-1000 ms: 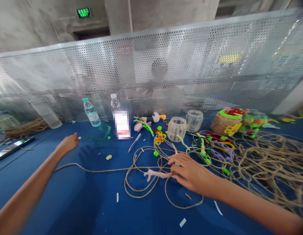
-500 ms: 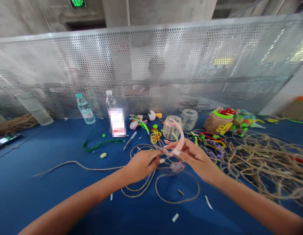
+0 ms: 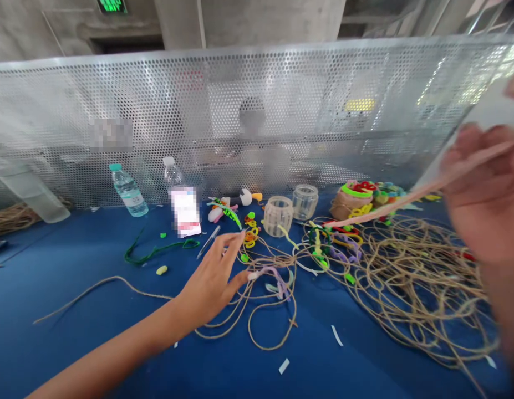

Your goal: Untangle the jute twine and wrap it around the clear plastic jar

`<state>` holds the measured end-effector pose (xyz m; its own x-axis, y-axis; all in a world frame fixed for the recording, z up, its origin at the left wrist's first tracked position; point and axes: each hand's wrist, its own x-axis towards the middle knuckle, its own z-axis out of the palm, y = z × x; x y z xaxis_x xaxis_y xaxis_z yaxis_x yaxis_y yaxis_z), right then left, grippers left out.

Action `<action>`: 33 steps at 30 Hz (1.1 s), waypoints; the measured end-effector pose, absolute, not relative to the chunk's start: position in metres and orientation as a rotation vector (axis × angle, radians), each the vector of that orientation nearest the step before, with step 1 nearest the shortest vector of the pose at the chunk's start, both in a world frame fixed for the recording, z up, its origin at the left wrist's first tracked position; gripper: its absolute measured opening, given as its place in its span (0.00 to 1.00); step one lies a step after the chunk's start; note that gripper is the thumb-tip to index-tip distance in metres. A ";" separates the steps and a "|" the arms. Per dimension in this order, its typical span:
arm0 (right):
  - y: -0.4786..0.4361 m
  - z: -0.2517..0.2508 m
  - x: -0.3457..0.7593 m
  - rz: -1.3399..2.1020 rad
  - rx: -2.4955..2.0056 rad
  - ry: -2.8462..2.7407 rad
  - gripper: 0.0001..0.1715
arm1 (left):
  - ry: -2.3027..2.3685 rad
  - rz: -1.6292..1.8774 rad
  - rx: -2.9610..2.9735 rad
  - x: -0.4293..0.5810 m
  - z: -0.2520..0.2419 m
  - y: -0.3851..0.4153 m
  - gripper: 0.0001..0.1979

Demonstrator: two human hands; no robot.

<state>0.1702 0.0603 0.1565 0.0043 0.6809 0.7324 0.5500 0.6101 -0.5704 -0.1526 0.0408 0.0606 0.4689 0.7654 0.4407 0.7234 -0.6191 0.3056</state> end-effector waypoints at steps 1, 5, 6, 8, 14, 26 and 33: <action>0.053 0.156 0.150 0.368 -0.866 -1.520 0.14 | 1.288 0.935 2.587 -0.144 0.072 0.038 0.32; 0.037 0.132 0.064 0.883 -0.645 -1.463 0.03 | 1.064 1.015 2.496 -0.115 0.106 0.027 0.17; 0.038 0.121 0.052 0.895 -0.641 -1.545 0.02 | 1.075 0.992 2.467 -0.114 0.107 0.026 0.12; 0.043 0.099 0.046 0.820 -0.689 -1.734 0.08 | 1.186 0.943 2.385 -0.126 0.103 0.025 0.13; 0.066 0.036 0.082 0.414 -1.249 -2.352 0.06 | 1.920 0.962 2.253 -0.264 0.078 0.040 0.12; 0.083 0.011 0.066 0.332 -1.417 -2.367 0.04 | 2.476 0.612 2.410 -0.372 0.058 0.094 0.15; 0.063 0.023 0.076 -0.347 -0.948 -2.476 0.09 | 1.919 0.816 2.723 -0.239 0.060 0.058 0.14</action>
<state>0.0756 0.0630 0.0225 -0.6547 0.5626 0.5048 0.6796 0.7305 0.0673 -0.2389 0.0584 0.0603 0.2760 0.8025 0.5290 0.9377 -0.3457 0.0351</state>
